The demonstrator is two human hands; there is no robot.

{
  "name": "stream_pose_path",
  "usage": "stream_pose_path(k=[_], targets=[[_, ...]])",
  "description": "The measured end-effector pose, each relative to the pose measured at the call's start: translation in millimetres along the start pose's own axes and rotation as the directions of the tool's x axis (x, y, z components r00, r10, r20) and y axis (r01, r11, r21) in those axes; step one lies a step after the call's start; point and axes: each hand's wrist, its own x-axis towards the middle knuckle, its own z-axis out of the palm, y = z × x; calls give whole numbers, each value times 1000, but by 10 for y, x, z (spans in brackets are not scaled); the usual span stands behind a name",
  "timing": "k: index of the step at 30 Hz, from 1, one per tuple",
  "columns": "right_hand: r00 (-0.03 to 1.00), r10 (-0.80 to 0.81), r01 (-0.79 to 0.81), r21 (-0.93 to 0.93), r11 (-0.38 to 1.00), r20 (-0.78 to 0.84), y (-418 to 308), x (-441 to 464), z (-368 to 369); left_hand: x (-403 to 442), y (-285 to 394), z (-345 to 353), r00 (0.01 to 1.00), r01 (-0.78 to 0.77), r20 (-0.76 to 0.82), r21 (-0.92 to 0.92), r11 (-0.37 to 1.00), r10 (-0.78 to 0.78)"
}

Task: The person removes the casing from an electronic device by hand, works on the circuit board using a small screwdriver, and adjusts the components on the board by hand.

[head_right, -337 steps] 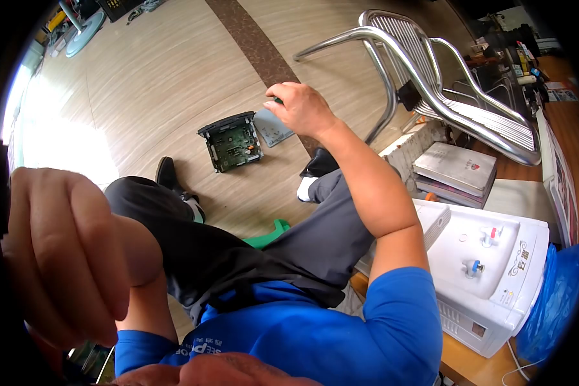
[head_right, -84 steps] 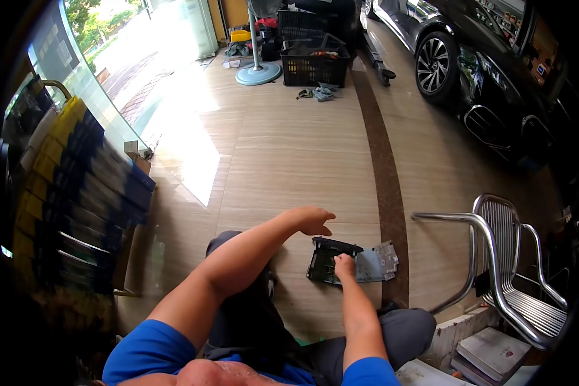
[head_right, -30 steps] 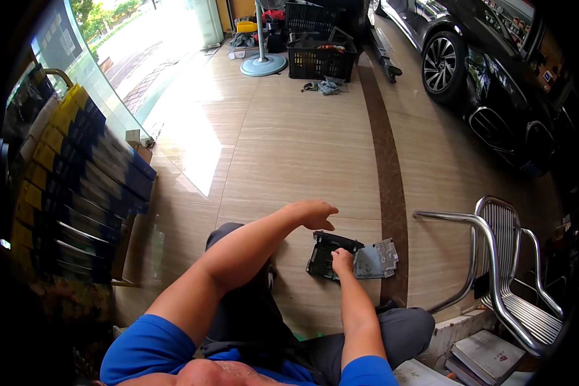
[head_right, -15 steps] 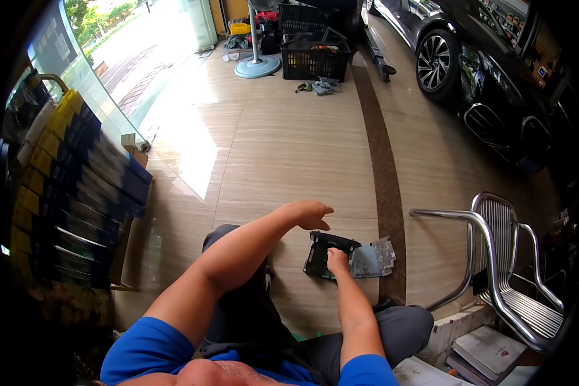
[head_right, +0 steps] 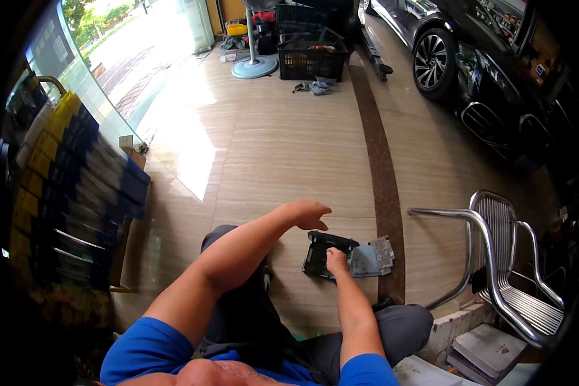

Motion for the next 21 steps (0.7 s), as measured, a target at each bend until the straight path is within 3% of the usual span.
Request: stream_pose_path(k=[1, 11, 21], targets=[[1000, 15, -15, 7, 1000, 4, 10, 3, 0, 10, 8, -14, 998, 16, 57, 11, 1000, -17], [990, 138, -137, 29, 990, -42, 50, 23, 16, -2, 16, -8, 999, -10, 42, 9, 1000, 9], [999, 36, -36, -4, 999, -26, 23, 5, -49, -24, 66, -45, 997, 17, 70, 25, 1000, -18]])
